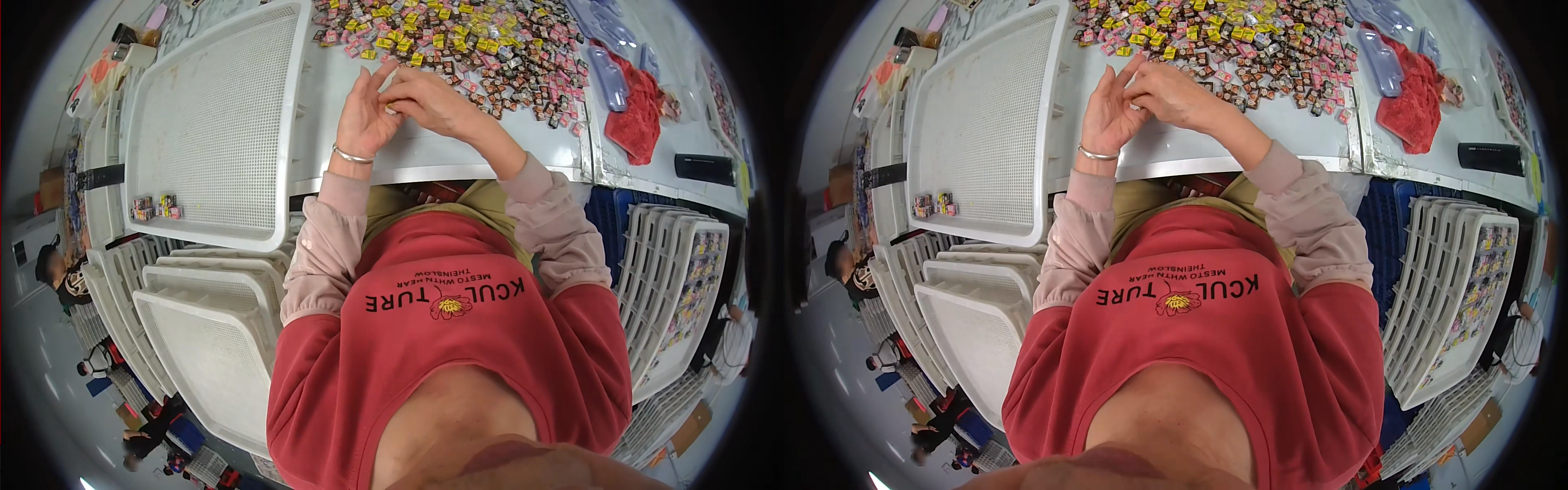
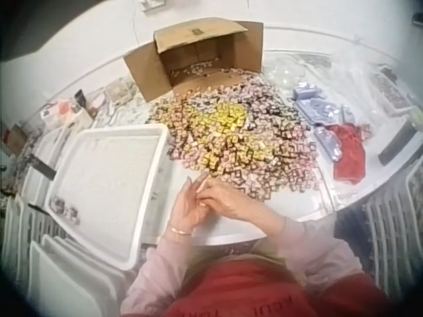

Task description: Picking and sorting small colorful toy figurines from a large pile into a plastic tray.

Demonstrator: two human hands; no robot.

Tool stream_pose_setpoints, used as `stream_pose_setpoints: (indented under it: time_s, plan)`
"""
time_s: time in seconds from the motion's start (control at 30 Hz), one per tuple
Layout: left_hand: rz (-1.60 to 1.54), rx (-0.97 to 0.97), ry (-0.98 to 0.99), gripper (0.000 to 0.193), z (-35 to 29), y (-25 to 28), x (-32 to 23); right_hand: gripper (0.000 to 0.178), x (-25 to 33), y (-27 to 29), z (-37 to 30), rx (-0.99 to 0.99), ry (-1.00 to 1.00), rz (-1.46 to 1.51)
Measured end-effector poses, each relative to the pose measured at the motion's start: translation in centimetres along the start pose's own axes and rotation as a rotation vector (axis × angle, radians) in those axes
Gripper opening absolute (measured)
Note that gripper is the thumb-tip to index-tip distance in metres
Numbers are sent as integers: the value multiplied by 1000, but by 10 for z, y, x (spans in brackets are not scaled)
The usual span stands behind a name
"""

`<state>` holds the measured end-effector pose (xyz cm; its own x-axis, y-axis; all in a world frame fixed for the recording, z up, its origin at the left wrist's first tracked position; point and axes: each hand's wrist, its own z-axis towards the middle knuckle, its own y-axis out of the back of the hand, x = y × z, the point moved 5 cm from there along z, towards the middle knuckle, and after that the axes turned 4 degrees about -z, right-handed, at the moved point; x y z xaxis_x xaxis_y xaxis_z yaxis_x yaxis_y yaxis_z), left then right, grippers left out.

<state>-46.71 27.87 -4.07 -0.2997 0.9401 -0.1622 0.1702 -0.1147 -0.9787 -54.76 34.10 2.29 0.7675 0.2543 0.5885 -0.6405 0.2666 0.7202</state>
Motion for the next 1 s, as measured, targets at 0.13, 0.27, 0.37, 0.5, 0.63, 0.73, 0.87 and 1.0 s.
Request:
stream_pose_setpoints:
  time_s: [0.13, 0.27, 0.37, 0.5, 0.63, 0.73, 0.87, 1.0]
  plan:
    - [12, -85, -30, 41, 9, -3, -2, 14, -26, -6, 8, 89, -74, 271]
    - [91, -175, -96, 36, 23, 7, -6, 13, -53, -13, 6, 175, -186, 506]
    - [115, -286, -179, 34, 30, 2, -10, 19, -65, -16, -6, 238, -407, 692]
    - [506, -277, -331, 32, 36, 15, -33, 26, -59, -10, -19, 118, -572, 954]
    - [1471, -434, -551, 26, 27, 18, -68, 25, -60, -5, -23, 144, -573, 1049]
    - [2048, -397, -910, 23, 19, -2, -66, 24, -64, -3, -25, 80, -627, 1137]
    - [1937, -353, -914, 20, 0, -18, -54, 20, -73, 3, -29, 1, -672, 1062]
    - [1586, -337, -715, 17, -8, -9, -30, 18, -80, 5, -31, -68, -703, 989]
